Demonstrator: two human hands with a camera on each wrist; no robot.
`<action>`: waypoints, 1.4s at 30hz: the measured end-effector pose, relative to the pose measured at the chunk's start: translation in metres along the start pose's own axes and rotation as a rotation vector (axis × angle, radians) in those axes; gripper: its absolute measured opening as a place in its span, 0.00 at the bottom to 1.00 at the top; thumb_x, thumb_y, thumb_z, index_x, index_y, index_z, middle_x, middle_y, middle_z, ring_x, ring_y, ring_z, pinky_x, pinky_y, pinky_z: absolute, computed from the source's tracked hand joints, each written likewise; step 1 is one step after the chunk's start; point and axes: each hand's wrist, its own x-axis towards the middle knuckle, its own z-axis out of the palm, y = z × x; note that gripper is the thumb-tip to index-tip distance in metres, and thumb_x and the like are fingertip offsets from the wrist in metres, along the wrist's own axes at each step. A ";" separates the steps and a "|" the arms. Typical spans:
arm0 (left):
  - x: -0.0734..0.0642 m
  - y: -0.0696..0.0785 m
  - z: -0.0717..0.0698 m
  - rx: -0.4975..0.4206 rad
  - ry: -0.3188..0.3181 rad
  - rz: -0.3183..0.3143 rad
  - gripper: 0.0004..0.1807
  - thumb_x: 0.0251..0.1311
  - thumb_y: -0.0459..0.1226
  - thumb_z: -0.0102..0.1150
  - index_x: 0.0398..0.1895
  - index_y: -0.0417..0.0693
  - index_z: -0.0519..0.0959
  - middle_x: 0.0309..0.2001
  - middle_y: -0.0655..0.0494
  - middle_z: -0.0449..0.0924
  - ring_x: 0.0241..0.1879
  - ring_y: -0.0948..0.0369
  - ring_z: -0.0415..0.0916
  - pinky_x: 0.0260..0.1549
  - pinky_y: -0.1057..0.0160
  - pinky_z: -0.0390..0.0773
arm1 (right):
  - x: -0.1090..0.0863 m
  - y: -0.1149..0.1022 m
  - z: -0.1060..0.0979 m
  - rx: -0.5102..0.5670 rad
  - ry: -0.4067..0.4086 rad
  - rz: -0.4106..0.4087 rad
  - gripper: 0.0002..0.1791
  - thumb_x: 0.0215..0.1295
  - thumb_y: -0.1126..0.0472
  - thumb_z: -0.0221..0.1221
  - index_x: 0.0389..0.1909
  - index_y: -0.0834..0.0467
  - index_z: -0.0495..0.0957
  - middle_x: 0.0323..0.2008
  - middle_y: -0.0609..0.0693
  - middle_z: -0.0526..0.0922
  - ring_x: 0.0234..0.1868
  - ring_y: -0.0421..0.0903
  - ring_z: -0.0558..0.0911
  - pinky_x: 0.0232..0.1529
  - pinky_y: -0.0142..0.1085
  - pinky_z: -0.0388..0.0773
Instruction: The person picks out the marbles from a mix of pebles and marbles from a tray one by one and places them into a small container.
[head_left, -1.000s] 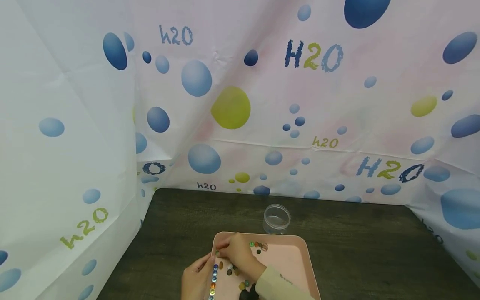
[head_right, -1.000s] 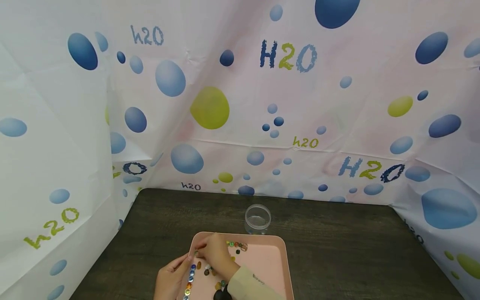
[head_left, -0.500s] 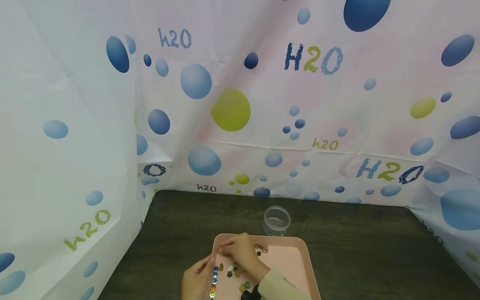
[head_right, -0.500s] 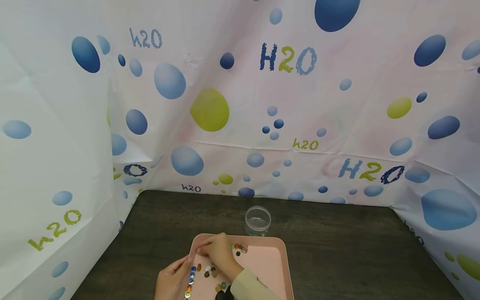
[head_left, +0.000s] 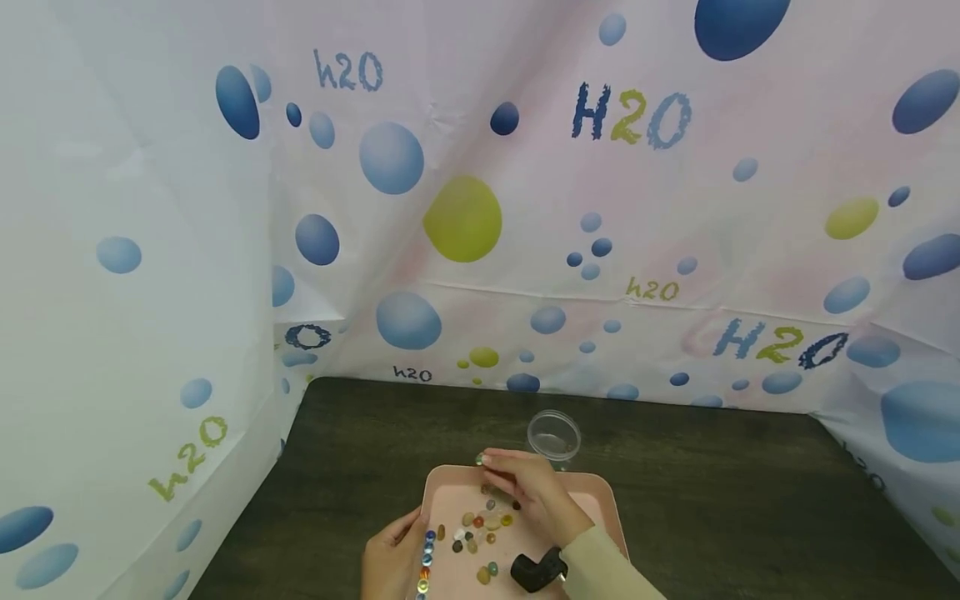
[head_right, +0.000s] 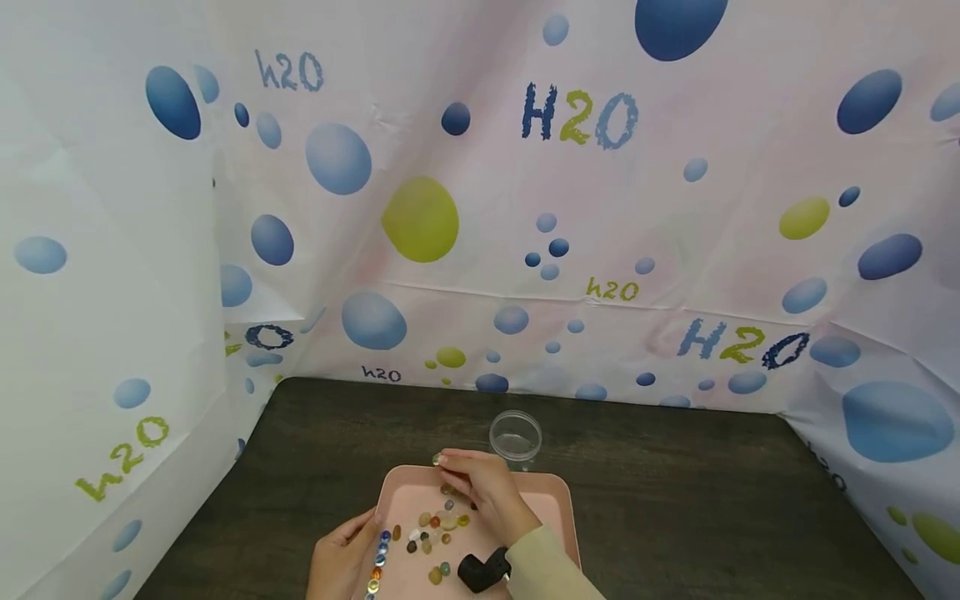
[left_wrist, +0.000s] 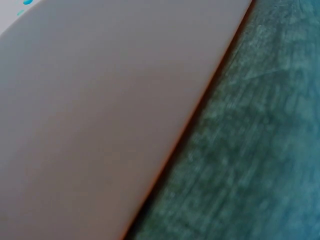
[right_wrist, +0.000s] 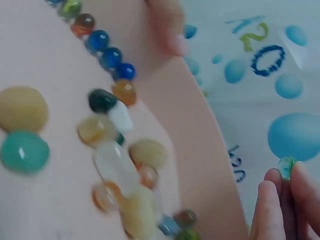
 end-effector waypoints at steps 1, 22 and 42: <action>0.000 0.000 0.000 -0.004 0.002 0.000 0.23 0.64 0.43 0.65 0.52 0.32 0.82 0.42 0.39 0.88 0.35 0.58 0.86 0.32 0.65 0.85 | 0.000 -0.002 -0.003 0.015 0.000 0.000 0.28 0.65 0.69 0.63 0.64 0.74 0.69 0.43 0.53 0.89 0.44 0.41 0.88 0.49 0.31 0.83; 0.002 0.003 0.001 0.050 0.041 -0.026 0.24 0.62 0.47 0.66 0.51 0.36 0.84 0.41 0.42 0.88 0.33 0.59 0.85 0.31 0.63 0.85 | -0.006 -0.040 -0.059 0.195 0.095 -0.050 0.31 0.70 0.70 0.57 0.71 0.71 0.60 0.37 0.47 0.87 0.39 0.37 0.87 0.49 0.26 0.82; 0.004 -0.001 0.000 0.024 0.010 -0.004 0.23 0.63 0.46 0.65 0.52 0.36 0.83 0.44 0.40 0.88 0.36 0.59 0.86 0.32 0.66 0.85 | 0.001 -0.052 -0.088 -0.585 0.349 -0.268 0.17 0.62 0.58 0.67 0.49 0.63 0.85 0.48 0.56 0.88 0.45 0.44 0.88 0.52 0.43 0.84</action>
